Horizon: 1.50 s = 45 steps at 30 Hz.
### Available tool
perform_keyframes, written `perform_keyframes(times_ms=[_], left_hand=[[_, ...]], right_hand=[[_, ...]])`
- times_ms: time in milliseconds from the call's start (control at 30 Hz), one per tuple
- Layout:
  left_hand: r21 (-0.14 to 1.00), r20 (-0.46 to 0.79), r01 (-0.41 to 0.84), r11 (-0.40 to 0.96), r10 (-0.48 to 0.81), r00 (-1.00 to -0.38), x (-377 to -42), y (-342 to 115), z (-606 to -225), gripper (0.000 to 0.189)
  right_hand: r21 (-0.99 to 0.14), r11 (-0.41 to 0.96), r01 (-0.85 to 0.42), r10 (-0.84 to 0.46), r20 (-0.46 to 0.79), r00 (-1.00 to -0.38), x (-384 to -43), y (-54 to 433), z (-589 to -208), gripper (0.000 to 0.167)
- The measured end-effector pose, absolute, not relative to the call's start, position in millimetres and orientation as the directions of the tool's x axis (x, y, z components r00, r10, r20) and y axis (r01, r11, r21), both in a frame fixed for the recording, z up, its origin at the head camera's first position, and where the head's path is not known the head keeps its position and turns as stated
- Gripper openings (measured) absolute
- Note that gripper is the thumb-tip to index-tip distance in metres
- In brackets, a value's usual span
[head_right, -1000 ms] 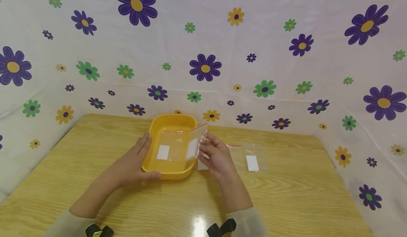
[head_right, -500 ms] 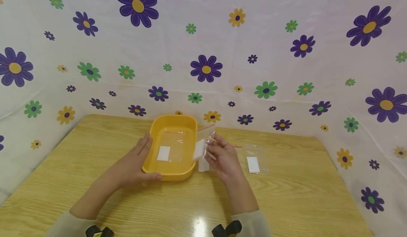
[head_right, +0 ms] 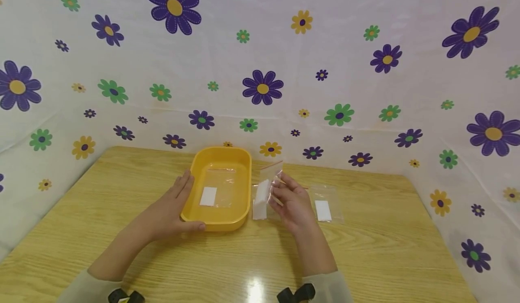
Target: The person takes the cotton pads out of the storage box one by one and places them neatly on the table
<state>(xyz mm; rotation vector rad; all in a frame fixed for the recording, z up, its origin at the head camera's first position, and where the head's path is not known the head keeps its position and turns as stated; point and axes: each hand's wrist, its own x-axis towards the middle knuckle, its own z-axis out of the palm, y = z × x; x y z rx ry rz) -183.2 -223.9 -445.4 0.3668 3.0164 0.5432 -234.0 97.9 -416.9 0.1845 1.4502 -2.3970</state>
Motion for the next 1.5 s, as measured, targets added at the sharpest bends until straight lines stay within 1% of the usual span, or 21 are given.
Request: perform_keyframes(times_ms=[267, 500, 800, 1033, 1167, 1333, 1500], left_hand=[[0.350, -0.016, 0.214, 0.912, 0.234, -0.972, -181, -223, -443, 0.135], [0.321, -0.016, 0.212, 0.923, 0.229, -0.973, -181, -224, -443, 0.135], [0.306, -0.024, 0.199, 0.931, 0.217, -0.976, -182, -223, -441, 0.137], [0.303, -0.019, 0.205, 0.931, 0.221, -0.975, -181, -221, -441, 0.137], [0.298, -0.009, 0.217, 0.930, 0.230, -0.973, -182, -222, -441, 0.135], [0.292, -0.002, 0.220, 0.931, 0.231, -0.973, -182, -222, -441, 0.134], [0.293, -0.003, 0.221, 0.930, 0.232, -0.973, -181, -221, -439, 0.134]], right_hand=[[-0.837, -0.429, 0.339, -0.202, -0.277, -0.939, -235, 106, -421, 0.047], [-0.832, -0.453, 0.320, -0.195, -0.258, -0.946, -237, 120, -425, 0.036], [-0.804, -0.470, 0.365, -0.138, -0.342, -0.930, -241, 142, -420, 0.038], [-0.775, -0.530, 0.344, -0.134, -0.324, -0.936, -244, 163, -419, 0.034], [-0.762, -0.557, 0.330, -0.133, -0.310, -0.941, -245, 173, -418, 0.035], [-0.752, -0.577, 0.320, -0.135, -0.298, -0.945, -246, 182, -417, 0.043], [-0.726, -0.605, 0.326, -0.135, -0.311, -0.941, -246, 188, -416, 0.039]])
